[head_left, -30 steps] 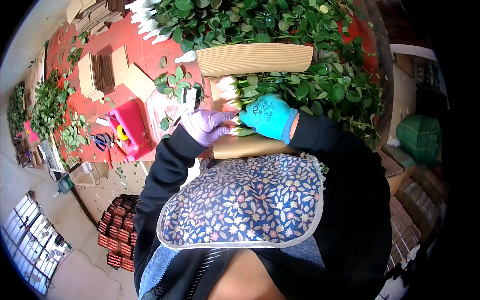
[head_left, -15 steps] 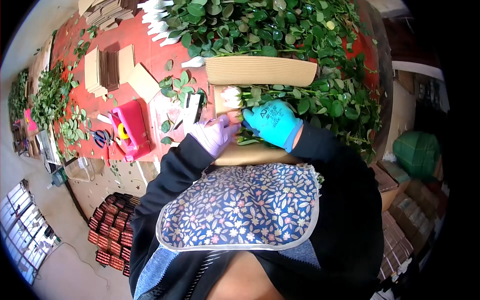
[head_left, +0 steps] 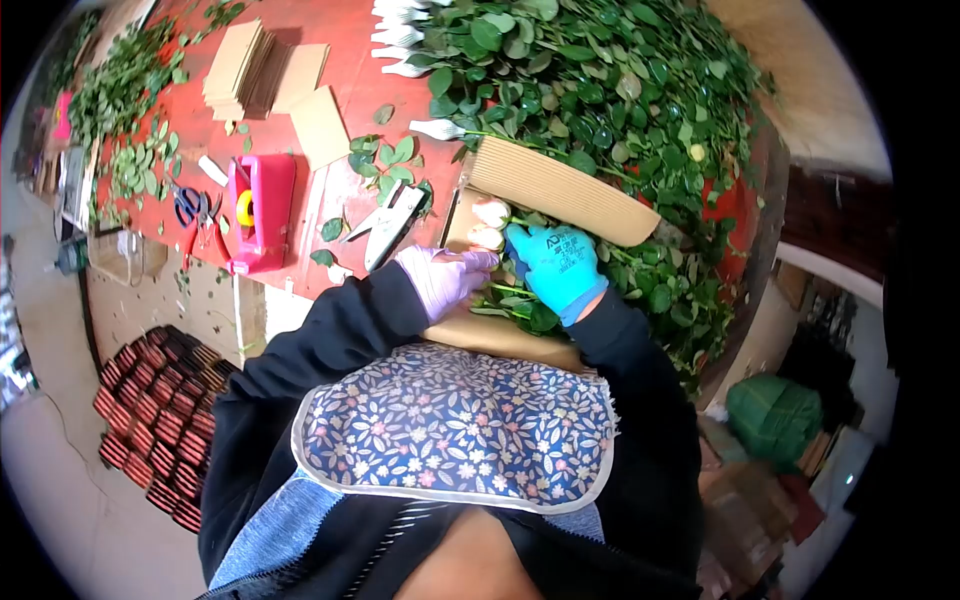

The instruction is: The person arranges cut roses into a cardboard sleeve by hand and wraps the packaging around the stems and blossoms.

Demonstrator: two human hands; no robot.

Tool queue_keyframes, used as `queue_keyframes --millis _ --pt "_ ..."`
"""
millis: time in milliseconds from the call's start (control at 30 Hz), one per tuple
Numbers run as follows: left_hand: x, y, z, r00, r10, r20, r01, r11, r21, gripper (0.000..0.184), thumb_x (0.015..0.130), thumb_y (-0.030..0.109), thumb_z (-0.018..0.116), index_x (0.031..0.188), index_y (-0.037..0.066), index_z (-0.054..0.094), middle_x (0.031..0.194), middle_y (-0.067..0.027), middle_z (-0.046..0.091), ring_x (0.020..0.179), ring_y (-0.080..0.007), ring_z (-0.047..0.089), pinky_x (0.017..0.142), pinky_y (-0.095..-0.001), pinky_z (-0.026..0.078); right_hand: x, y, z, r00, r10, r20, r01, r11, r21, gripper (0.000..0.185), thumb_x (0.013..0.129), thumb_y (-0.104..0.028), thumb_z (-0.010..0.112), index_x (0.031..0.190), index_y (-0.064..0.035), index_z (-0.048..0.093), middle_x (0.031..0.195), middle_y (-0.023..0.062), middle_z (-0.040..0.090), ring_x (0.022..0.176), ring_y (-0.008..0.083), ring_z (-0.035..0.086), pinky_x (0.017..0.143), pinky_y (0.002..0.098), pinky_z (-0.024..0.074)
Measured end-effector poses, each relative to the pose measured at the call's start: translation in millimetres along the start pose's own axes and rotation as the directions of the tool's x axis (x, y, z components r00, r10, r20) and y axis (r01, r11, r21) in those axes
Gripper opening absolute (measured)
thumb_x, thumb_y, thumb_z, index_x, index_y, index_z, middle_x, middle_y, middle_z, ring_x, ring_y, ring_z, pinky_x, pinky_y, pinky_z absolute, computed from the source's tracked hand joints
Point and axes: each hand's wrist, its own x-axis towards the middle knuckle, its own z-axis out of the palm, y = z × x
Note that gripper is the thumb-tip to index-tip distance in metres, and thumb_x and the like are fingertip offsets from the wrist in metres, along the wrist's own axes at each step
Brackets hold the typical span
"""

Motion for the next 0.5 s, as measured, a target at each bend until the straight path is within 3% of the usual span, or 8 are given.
queue_keyframes --millis 100,167,200,233,300,367,433,500 --pt "0 2 -1 0.998 -0.061 -0.011 0.06 0.996 -0.064 0.033 0.078 0.014 0.068 0.111 0.011 0.069 0.129 -0.0028 0.063 0.091 -0.021 0.07 0.071 -0.0313 0.058 1 -1 1 1.0 -0.003 -0.004 0.003 0.998 0.056 0.012 0.081 -0.017 0.063 0.092 -0.0125 0.06 0.069 0.0095 0.062 0.06 0.0319 0.063 0.053 0.0448 0.048" --pt "1 1 -9 0.992 0.088 -0.085 -0.085 0.996 0.041 0.037 0.078 0.013 0.068 0.116 0.012 0.066 0.128 -0.0033 0.062 0.093 -0.0215 0.069 0.072 -0.0319 0.058 6 -6 -7 0.999 0.024 0.034 -0.026 0.999 0.041 0.011 0.082 -0.018 0.063 0.091 -0.0128 0.059 0.07 0.0099 0.063 0.061 0.0324 0.064 0.054 0.0457 0.0482" --pt "3 -5 -4 0.967 0.162 -0.198 -0.157 0.987 0.042 0.043 0.079 0.013 0.067 0.121 0.012 0.062 0.128 -0.0048 0.06 0.094 -0.021 0.069 0.072 -0.0322 0.059 9 -8 -9 0.994 0.061 0.092 -0.063 0.998 0.021 0.011 0.083 -0.018 0.062 0.092 -0.013 0.06 0.073 0.0105 0.065 0.063 0.0328 0.065 0.055 0.0466 0.0489" --pt "5 -3 -5 0.962 0.145 -0.233 -0.14 0.989 0.039 0.043 0.079 0.013 0.067 0.121 0.012 0.062 0.128 -0.0048 0.06 0.094 -0.021 0.069 0.072 -0.0322 0.059 9 -10 -12 0.993 0.059 0.099 -0.063 0.998 0.031 0.013 0.083 -0.019 0.062 0.094 -0.0133 0.061 0.073 0.0115 0.065 0.064 0.0334 0.065 0.057 0.047 0.0502" --pt "10 4 -9 0.956 0.081 -0.281 -0.071 0.996 0.045 0.029 0.084 0.013 0.063 0.114 0.015 0.062 0.109 -0.0036 0.064 0.082 -0.0215 0.069 0.063 -0.0338 0.057 8 -8 -8 0.995 0.063 0.07 -0.069 0.994 0.081 0.017 0.082 -0.019 0.063 0.098 -0.0134 0.062 0.073 0.0123 0.066 0.065 0.0348 0.065 0.058 0.0472 0.0513" --pt "14 6 2 0.954 -0.153 -0.257 0.083 0.962 -0.261 0.023 0.091 0.019 0.06 0.114 0.018 0.061 0.086 -0.0049 0.066 0.066 -0.0216 0.067 0.055 -0.0338 0.054 8 -11 -10 0.989 0.1 0.106 -0.109 0.99 0.089 0.015 0.084 -0.022 0.062 0.095 -0.0123 0.061 0.076 0.0132 0.068 0.064 0.0349 0.066 0.058 0.0477 0.0525" --pt "11 11 -10 0.936 -0.351 -0.011 0.295 0.802 -0.52 0.019 0.096 0.024 0.055 0.114 0.019 0.06 0.068 -0.0043 0.06 0.058 -0.0212 0.063 0.051 -0.0335 0.051 5 -4 -5 0.996 0.058 0.073 -0.068 0.987 0.147 0.015 0.086 -0.024 0.062 0.093 -0.0115 0.061 0.073 0.0139 0.067 0.064 0.0361 0.066 0.058 0.0491 0.0517" --pt "7 -1 11 0.941 -0.167 -0.293 0.108 0.972 -0.208 0.019 0.096 0.023 0.054 0.114 0.017 0.059 0.066 -0.0026 0.058 0.056 -0.0209 0.061 0.052 -0.0338 0.051 3 0 -7 0.992 0.049 0.115 -0.064 0.99 0.127 0.019 0.087 -0.025 0.063 0.098 -0.0096 0.063 0.078 0.0165 0.068 0.069 0.0368 0.066 0.061 0.0486 0.0516"
